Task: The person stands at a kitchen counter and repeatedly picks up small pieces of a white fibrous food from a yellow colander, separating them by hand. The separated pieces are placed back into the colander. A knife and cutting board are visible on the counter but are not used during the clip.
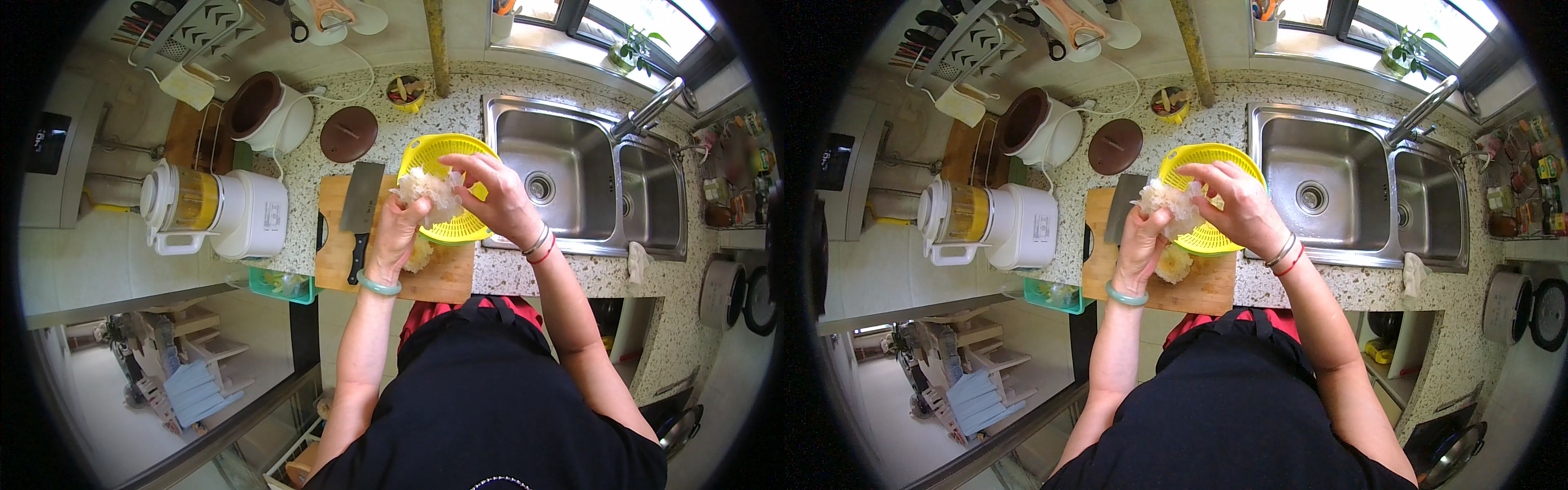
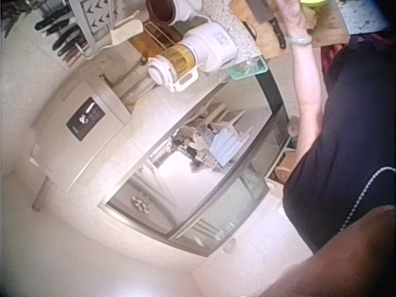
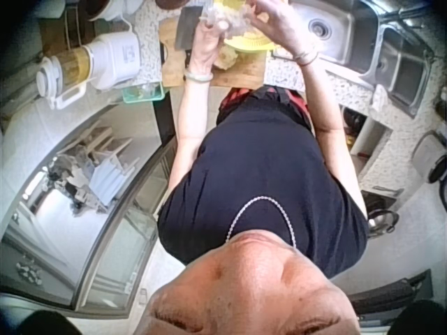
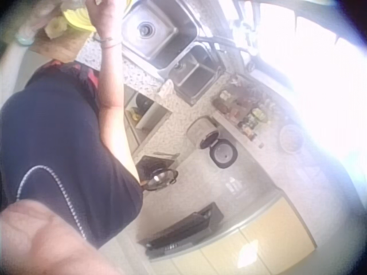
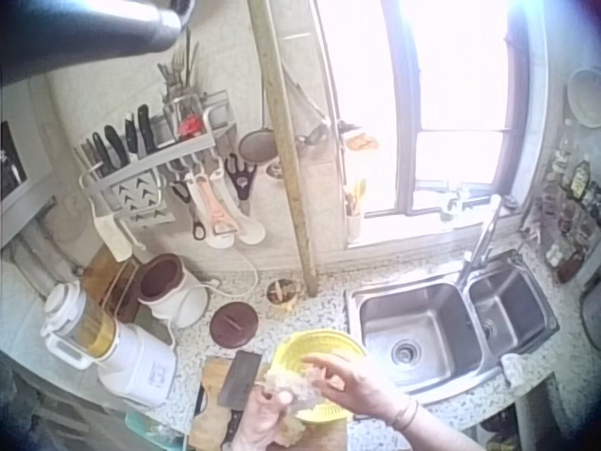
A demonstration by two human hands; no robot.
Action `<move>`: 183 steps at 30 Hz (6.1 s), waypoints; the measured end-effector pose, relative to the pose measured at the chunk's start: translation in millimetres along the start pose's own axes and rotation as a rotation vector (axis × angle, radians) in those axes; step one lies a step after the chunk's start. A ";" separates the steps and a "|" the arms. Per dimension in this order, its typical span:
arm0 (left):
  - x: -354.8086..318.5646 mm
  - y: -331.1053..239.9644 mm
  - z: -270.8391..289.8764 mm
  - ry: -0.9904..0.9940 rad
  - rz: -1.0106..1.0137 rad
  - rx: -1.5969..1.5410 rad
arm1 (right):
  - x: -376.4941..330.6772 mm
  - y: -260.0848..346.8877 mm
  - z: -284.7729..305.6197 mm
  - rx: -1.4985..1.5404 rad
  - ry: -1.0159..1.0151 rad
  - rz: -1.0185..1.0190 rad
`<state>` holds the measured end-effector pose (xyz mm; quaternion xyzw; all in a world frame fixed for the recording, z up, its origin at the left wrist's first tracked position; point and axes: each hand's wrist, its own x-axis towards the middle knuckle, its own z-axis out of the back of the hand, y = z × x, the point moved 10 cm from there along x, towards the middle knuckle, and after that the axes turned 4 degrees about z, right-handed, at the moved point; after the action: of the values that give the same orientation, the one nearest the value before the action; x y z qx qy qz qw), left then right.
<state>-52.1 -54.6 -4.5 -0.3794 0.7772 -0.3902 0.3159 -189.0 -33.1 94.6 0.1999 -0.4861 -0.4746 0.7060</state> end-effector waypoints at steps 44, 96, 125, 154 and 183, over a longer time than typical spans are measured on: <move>2.7 -13.4 -8.5 -0.084 -0.035 0.275 | -19.1 -14.6 -32.8 -0.304 0.302 0.000; 7.4 -8.5 -9.1 -0.100 0.030 0.196 | -31.5 -61.5 -32.8 0.455 0.060 -0.495; 10.4 -12.9 -20.4 -0.129 0.028 0.271 | -15.1 -23.1 -14.0 -0.087 0.015 -0.128; 5.6 -1.6 1.3 -0.137 0.053 0.052 | -21.1 -55.1 -0.2 0.327 -0.165 -0.383; 7.1 -11.3 -10.8 -0.169 0.009 0.254 | -20.8 -49.4 -21.6 0.316 0.025 -0.388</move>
<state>-60.3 -61.1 9.0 -0.3642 0.6939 -0.4507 0.4274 -195.2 -42.2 37.9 0.4031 -0.4983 -0.5168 0.5675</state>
